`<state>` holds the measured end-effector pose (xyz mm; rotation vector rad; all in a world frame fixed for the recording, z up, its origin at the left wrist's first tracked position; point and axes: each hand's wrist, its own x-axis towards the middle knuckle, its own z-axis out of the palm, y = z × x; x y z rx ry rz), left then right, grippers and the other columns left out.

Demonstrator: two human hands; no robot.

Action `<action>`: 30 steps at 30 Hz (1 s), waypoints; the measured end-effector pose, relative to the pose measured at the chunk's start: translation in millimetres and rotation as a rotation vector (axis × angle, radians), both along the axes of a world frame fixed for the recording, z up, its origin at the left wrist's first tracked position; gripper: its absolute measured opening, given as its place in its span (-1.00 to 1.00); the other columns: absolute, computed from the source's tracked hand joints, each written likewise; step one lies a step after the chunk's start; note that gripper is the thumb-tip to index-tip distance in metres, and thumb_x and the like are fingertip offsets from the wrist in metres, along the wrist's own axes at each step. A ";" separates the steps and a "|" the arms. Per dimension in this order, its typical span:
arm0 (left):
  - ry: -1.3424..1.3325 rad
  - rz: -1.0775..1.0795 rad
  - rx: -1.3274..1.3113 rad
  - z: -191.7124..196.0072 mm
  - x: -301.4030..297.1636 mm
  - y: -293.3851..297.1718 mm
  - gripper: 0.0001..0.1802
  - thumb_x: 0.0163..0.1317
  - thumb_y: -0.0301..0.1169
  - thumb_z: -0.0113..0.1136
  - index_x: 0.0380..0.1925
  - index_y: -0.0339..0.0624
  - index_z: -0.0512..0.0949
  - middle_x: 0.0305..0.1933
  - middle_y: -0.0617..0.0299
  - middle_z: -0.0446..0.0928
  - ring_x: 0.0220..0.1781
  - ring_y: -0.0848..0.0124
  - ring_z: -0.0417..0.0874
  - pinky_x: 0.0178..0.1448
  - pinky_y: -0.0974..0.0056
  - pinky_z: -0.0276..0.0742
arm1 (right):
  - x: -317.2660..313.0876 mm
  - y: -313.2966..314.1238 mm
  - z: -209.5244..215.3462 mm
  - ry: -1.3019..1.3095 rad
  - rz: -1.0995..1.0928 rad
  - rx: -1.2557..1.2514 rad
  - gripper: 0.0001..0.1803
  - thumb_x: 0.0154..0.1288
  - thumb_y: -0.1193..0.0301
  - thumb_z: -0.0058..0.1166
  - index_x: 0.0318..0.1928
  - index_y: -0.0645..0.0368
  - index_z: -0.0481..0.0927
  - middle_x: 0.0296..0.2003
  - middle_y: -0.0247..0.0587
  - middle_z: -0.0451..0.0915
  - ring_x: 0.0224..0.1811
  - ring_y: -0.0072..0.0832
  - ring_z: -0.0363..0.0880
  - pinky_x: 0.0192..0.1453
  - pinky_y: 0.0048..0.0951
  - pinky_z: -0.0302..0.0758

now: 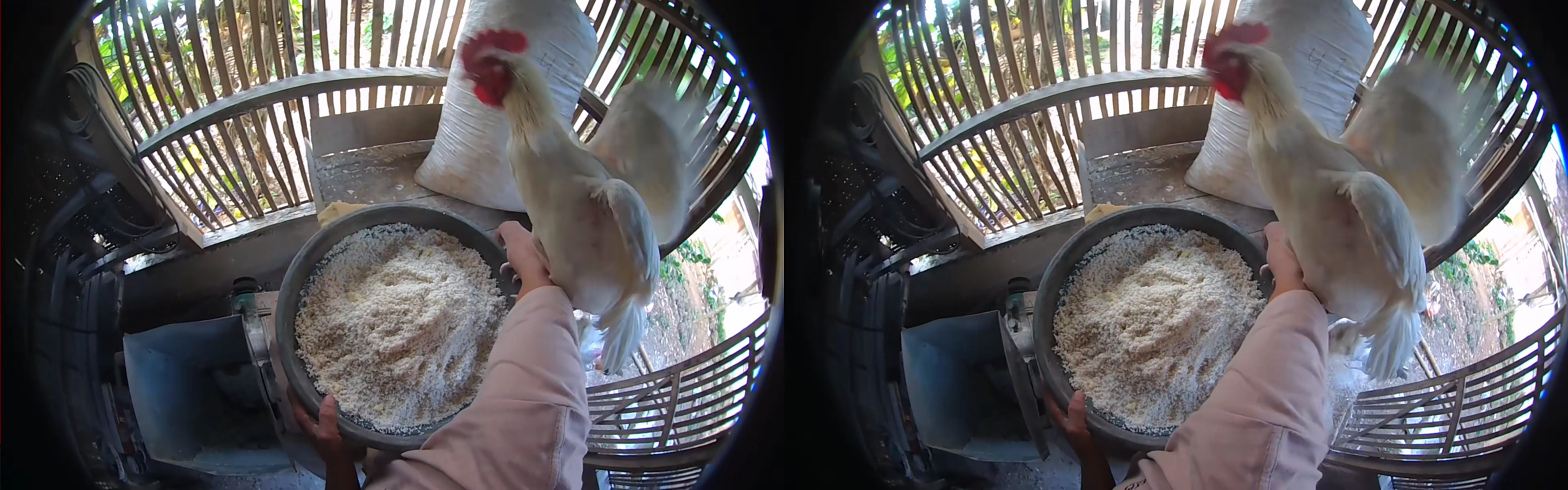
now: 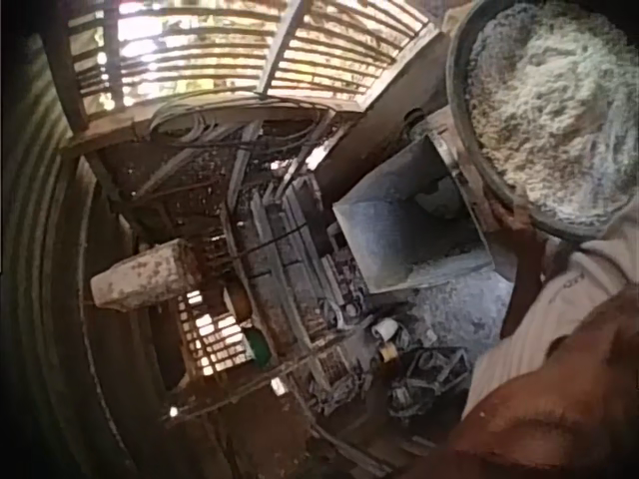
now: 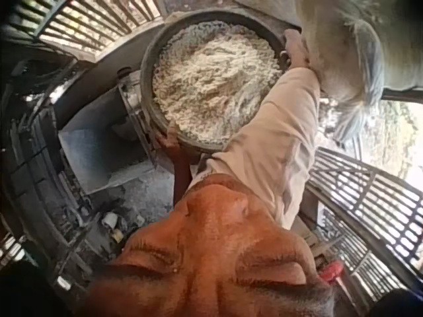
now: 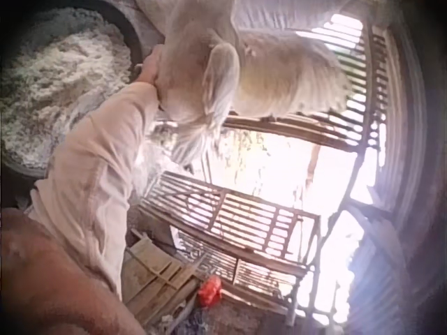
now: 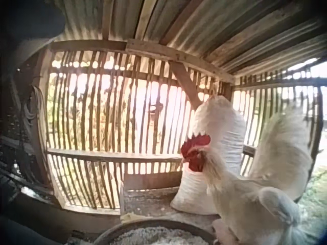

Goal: The person shoos a rooster away, then uses a small plastic bowl to scoop grain from a large basin and pour it into the hopper of a milling machine.

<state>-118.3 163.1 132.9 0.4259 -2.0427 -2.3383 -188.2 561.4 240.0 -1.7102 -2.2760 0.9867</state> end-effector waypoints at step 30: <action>0.780 -0.254 0.074 126.7 -36.6 -31.4 -0.20 0.37 -0.23 0.14 0.46 -0.35 0.02 0.55 -0.12 0.02 0.60 0.13 -0.03 0.60 0.11 -0.18 | -202.2 -172.3 105.9 1.263 0.724 0.310 -0.35 0.38 0.03 0.05 0.32 0.16 0.34 0.23 -0.02 0.43 0.32 -0.24 0.32 0.42 -0.24 0.19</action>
